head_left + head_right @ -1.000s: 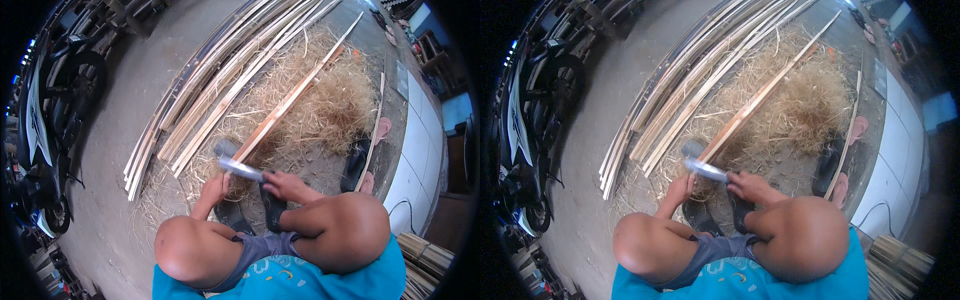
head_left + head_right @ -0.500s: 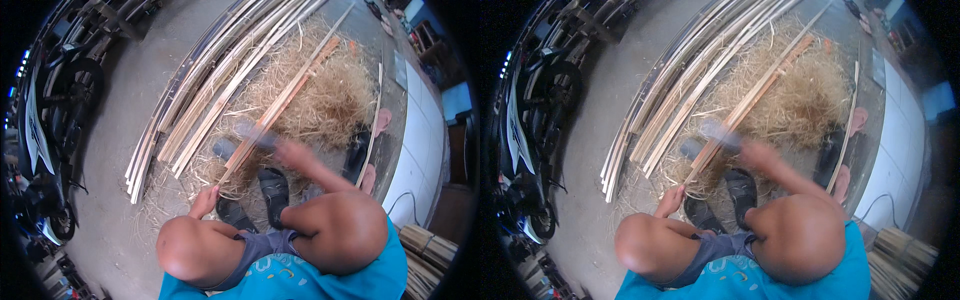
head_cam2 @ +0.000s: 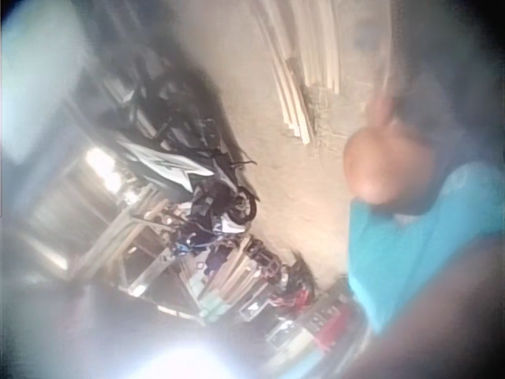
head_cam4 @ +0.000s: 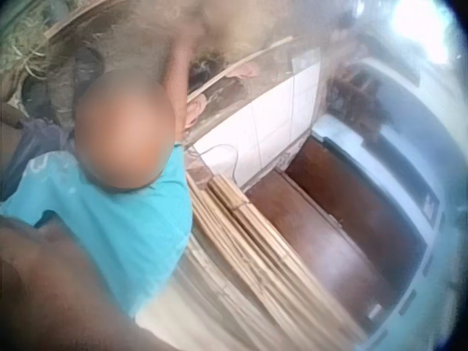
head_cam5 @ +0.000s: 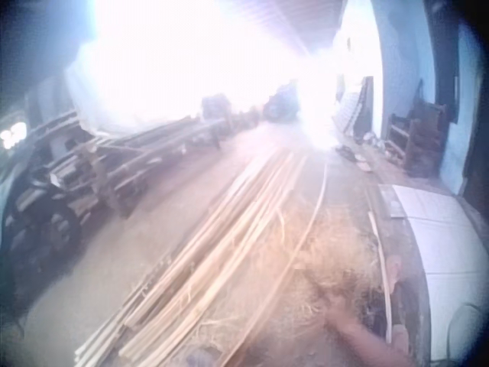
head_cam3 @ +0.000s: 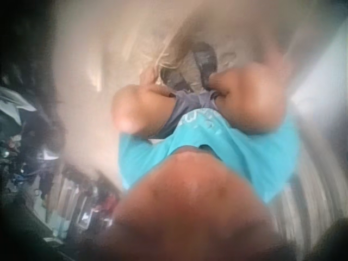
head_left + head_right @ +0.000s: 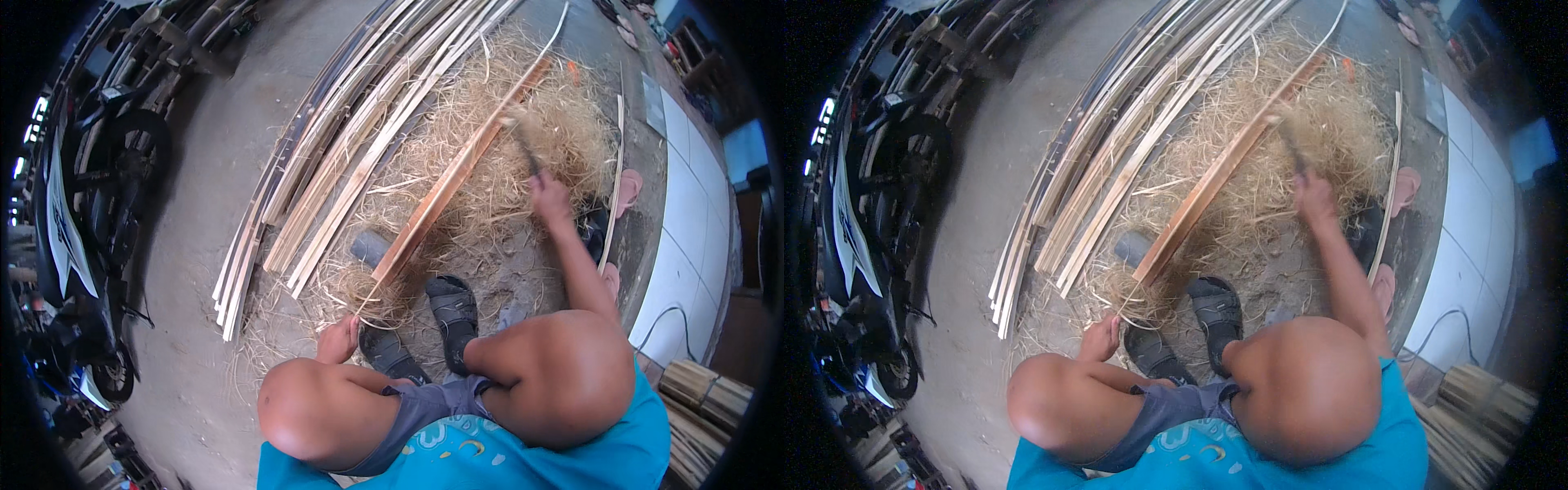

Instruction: The person sits on the floor and uses a knife to shave thin strips from bamboo pieces, repeatedly scraping the surface to remove fibers. The person handles multiple bamboo strips one at a time, placing finished pieces aside.

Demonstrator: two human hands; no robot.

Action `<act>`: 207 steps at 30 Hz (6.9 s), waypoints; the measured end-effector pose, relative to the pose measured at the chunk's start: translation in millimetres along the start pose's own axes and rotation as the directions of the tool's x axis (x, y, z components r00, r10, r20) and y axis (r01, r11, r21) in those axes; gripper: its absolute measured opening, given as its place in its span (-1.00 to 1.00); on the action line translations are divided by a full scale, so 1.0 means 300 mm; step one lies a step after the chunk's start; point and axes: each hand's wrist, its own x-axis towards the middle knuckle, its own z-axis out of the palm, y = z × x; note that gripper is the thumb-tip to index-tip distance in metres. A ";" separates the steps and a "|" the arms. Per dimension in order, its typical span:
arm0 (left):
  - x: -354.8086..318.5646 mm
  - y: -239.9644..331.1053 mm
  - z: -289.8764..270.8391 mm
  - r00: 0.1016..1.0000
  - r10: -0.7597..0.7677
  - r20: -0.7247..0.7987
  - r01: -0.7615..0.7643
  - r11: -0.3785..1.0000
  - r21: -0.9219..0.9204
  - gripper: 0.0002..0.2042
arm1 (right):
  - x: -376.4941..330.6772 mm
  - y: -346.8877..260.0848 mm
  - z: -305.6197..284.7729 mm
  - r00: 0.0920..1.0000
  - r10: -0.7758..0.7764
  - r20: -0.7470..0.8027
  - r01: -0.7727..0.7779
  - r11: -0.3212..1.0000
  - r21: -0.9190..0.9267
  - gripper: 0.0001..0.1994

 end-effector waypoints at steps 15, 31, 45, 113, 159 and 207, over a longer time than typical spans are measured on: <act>0.157 0.032 -0.053 0.929 -0.001 0.371 0.256 0.725 -0.640 -0.49 | -0.044 -0.155 0.018 0.951 -0.078 0.299 0.034 0.988 0.150 -0.62; 0.060 -0.029 0.002 0.906 -0.039 0.421 0.361 0.588 -0.724 -0.48 | -0.292 -0.230 0.131 0.802 -0.419 0.425 0.362 0.908 0.211 -0.58; -0.021 -0.204 0.047 0.973 -0.003 0.230 0.150 0.764 -0.627 -0.57 | -0.083 -0.147 0.043 0.908 -0.102 0.405 0.018 0.978 0.206 -0.60; -0.004 -0.029 -0.013 1.000 0.018 -0.007 -0.017 1.000 0.024 -0.63 | 0.023 0.160 0.082 0.964 -0.226 0.139 0.204 0.967 0.155 -0.64; 0.099 0.017 0.009 0.999 0.048 -0.024 -0.054 0.924 -0.379 -0.58 | -0.184 -0.229 0.080 0.906 -0.201 0.372 0.116 0.964 0.239 -0.58; 0.123 0.026 -0.012 0.996 0.036 0.082 0.007 0.880 -0.475 -0.53 | -0.357 -0.301 0.145 0.844 -0.351 0.404 0.243 0.924 0.296 -0.56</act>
